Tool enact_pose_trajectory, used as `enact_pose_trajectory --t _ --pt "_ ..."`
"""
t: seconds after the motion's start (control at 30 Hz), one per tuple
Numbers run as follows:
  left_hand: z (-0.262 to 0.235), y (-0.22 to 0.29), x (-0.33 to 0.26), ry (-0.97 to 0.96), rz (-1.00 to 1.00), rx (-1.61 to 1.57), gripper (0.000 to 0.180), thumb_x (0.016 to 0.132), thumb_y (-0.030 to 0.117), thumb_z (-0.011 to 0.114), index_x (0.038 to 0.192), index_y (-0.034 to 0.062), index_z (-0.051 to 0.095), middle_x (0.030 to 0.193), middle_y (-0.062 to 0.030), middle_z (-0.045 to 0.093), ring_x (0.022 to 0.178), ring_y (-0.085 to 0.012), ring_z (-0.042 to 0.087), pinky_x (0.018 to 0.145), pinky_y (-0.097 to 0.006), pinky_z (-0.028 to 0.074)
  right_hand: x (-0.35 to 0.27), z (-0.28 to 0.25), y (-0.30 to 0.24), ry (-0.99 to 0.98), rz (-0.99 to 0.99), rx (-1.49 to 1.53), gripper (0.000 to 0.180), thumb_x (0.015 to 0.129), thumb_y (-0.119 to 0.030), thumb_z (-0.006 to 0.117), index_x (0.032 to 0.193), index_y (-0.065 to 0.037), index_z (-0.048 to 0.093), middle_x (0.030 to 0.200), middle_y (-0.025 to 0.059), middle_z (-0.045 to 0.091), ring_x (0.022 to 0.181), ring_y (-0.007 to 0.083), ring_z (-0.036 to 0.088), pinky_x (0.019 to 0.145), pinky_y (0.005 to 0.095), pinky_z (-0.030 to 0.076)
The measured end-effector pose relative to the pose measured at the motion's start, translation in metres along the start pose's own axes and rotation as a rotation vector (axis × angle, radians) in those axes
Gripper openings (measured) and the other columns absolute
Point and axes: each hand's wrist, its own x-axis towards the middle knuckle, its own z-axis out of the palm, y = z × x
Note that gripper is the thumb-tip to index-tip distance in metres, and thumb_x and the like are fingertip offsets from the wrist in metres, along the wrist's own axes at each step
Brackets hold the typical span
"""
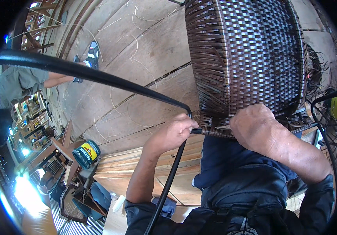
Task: The recorder is weaving and securing rattan material onto a chair frame using a soldering iron to melt and bond the ends.
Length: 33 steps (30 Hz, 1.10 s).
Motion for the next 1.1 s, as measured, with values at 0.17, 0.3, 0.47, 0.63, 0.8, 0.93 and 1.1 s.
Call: enact_pose_trajectory --t 0.17,0.3,0.47,0.63,0.8,0.93,1.1 --pt "-0.001 -0.003 0.005 -0.008 0.009 -0.041 0.025 0.081 -0.002 0.051 0.100 0.0020 0.067 0.091 -0.0123 0.060 0.090 -0.0283 0.059 0.081 -0.034 0.048 0.000 -0.009 0.001 -0.147 0.052 0.024 0.020 0.089 -0.015 0.055 0.094 -0.006 0.072 0.091 0.0104 0.071 0.088 0.0238 0.069 0.076 0.0337 0.055" --pt "-0.002 -0.003 0.008 -0.031 -0.106 -0.180 0.024 0.081 -0.001 0.050 0.098 0.0008 0.067 0.089 -0.0127 0.061 0.085 -0.0257 0.061 0.078 -0.034 0.049 0.002 -0.009 0.003 -0.111 0.010 -0.005 0.019 0.087 -0.013 0.056 0.092 -0.006 0.073 0.091 0.0102 0.071 0.088 0.0237 0.068 0.077 0.0344 0.055" --pt "0.000 -0.006 0.007 -0.030 -0.169 -0.263 0.022 0.082 0.001 0.052 0.098 -0.0006 0.066 0.085 -0.0097 0.061 0.081 -0.0195 0.060 0.075 -0.030 0.048 0.013 -0.014 0.001 -0.104 -0.065 -0.029 0.017 0.084 -0.013 0.059 0.090 -0.007 0.073 0.092 0.0092 0.071 0.088 0.0231 0.068 0.074 0.0339 0.055" --pt "0.001 -0.006 0.005 -0.013 -0.171 -0.301 0.022 0.082 0.002 0.051 0.099 -0.0010 0.066 0.085 -0.0094 0.062 0.080 -0.0179 0.061 0.075 -0.029 0.048 0.024 -0.015 -0.013 -0.096 -0.129 -0.144 0.019 0.085 -0.016 0.056 0.084 -0.009 0.073 0.083 0.0086 0.071 0.081 0.0229 0.069 0.068 0.0335 0.054" --pt "0.001 -0.004 0.003 -0.012 -0.205 -0.295 0.021 0.083 0.002 0.053 0.099 -0.0008 0.066 0.090 -0.0088 0.063 0.088 -0.0193 0.061 0.081 -0.030 0.048 0.038 -0.021 -0.025 -0.121 -0.154 -0.218 0.019 0.085 -0.014 0.056 0.086 -0.008 0.073 0.085 0.0088 0.071 0.085 0.0233 0.069 0.070 0.0330 0.054" --pt "0.002 -0.004 0.003 -0.018 -0.208 -0.294 0.022 0.082 0.002 0.053 0.099 -0.0010 0.066 0.091 -0.0091 0.063 0.088 -0.0197 0.061 0.082 -0.031 0.048 0.047 -0.030 -0.030 -0.234 -0.115 -0.258 0.019 0.083 -0.015 0.060 0.094 -0.008 0.073 0.097 0.0085 0.071 0.092 0.0215 0.068 0.072 0.0342 0.054" --pt "0.005 -0.009 0.000 0.056 -0.177 -0.274 0.021 0.081 0.005 0.054 0.096 0.0026 0.068 0.087 -0.0106 0.062 0.085 -0.0229 0.062 0.077 -0.032 0.049 0.050 -0.033 -0.028 -0.178 -0.154 -0.293 0.020 0.084 -0.017 0.057 0.091 -0.007 0.073 0.095 0.0097 0.071 0.091 0.0229 0.068 0.074 0.0348 0.054"
